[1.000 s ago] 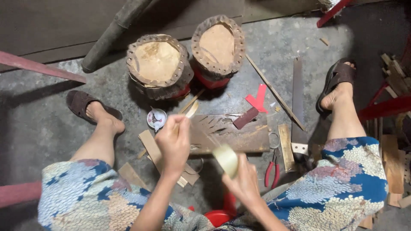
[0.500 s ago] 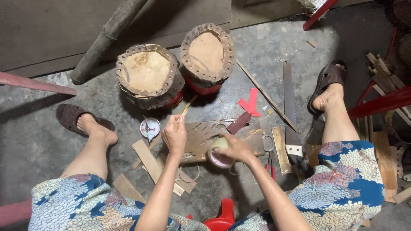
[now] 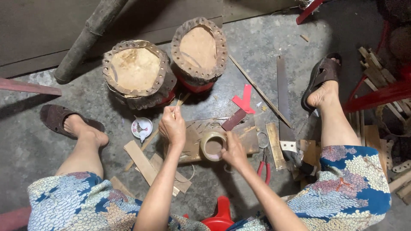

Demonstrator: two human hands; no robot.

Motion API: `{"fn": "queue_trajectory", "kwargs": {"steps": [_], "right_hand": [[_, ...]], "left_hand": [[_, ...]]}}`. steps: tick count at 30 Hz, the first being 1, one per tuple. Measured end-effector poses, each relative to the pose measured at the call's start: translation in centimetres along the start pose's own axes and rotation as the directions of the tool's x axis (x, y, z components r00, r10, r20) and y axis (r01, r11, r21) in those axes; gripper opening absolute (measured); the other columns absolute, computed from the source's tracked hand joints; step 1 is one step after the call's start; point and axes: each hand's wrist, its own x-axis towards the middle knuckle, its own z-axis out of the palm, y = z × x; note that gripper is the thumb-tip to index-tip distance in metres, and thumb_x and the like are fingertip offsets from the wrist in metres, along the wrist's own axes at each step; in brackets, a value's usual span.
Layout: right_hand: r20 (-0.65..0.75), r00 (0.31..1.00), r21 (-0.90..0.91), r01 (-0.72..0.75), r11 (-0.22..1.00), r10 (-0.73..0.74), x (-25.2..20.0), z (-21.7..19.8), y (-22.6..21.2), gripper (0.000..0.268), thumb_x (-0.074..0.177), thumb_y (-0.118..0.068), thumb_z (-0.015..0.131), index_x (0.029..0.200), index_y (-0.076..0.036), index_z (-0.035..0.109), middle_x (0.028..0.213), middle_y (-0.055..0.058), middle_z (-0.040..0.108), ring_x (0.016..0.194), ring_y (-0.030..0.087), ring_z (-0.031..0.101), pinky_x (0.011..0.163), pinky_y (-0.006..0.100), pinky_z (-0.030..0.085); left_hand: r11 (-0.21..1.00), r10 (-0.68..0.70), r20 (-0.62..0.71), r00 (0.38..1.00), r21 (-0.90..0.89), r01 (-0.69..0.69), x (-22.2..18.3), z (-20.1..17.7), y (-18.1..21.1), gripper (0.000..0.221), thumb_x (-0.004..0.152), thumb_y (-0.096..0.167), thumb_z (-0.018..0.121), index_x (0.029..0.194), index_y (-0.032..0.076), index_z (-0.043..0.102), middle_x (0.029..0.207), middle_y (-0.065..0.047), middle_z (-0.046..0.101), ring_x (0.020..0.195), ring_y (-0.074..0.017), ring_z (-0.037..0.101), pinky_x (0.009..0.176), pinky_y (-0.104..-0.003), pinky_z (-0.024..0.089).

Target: Preparing and shaping bamboo strips by bending them into circular frames and securing them with tape for drum repair.

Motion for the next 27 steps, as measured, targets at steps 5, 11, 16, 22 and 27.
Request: {"fn": "queue_trajectory", "kwargs": {"steps": [5,11,16,22,27], "right_hand": [[-0.054,0.984,0.189,-0.159,0.969,0.172,-3.6,0.9,-1.8,0.054,0.089,-0.020,0.064,0.140,-0.017,0.046,0.129,0.023,0.059,0.123,0.048,0.061,0.101,0.062,0.051],[-0.114,0.988,0.231,-0.074,0.970,0.103,-4.9,-1.5,-1.0,0.048,0.091,-0.032,0.072,0.133,-0.013,0.058,0.121,0.022,0.066,0.118,0.043,0.065,0.098,0.057,0.054],[-0.209,0.919,-0.079,-0.357,0.931,0.334,-5.2,-3.1,10.8,0.037,0.090,-0.047,0.072,0.106,-0.014,0.074,0.099,0.013,0.078,0.104,0.036,0.074,0.091,0.051,0.058],[-0.096,0.789,-0.250,-0.609,0.752,0.607,-5.8,0.9,15.8,0.072,0.086,-0.041,0.081,0.144,-0.011,0.051,0.140,0.024,0.061,0.117,0.045,0.070,0.092,0.063,0.056],[-0.109,0.877,-0.095,-0.478,0.873,0.468,-6.6,-3.1,11.1,0.032,0.090,-0.036,0.068,0.109,-0.011,0.076,0.105,0.021,0.078,0.108,0.044,0.073,0.090,0.055,0.058]], "left_hand": [[0.997,0.030,0.059,0.998,0.067,-0.034,1.2,1.9,0.4,0.019,0.100,0.035,0.063,0.097,0.017,0.067,0.075,-0.020,0.073,0.082,-0.0477,0.073,0.073,-0.060,0.055],[0.982,0.076,0.142,0.987,0.159,-0.098,1.9,3.4,0.1,0.020,0.099,0.038,0.063,0.100,0.018,0.067,0.078,-0.019,0.073,0.086,-0.0465,0.074,0.077,-0.059,0.056],[0.980,0.093,0.155,0.983,0.161,-0.118,2.2,4.0,-0.1,0.021,0.100,0.039,0.063,0.102,0.018,0.067,0.079,-0.020,0.073,0.086,-0.0476,0.073,0.077,-0.059,0.056],[0.983,0.093,0.131,0.987,0.145,-0.112,2.4,3.7,0.1,0.022,0.099,0.041,0.064,0.099,0.019,0.066,0.077,-0.018,0.072,0.084,-0.0455,0.074,0.075,-0.058,0.056],[0.987,0.148,0.110,0.983,0.052,-0.154,1.9,1.8,1.1,0.018,0.101,0.029,0.066,0.096,0.011,0.068,0.075,-0.022,0.073,0.082,-0.0462,0.074,0.072,-0.057,0.055]]}}
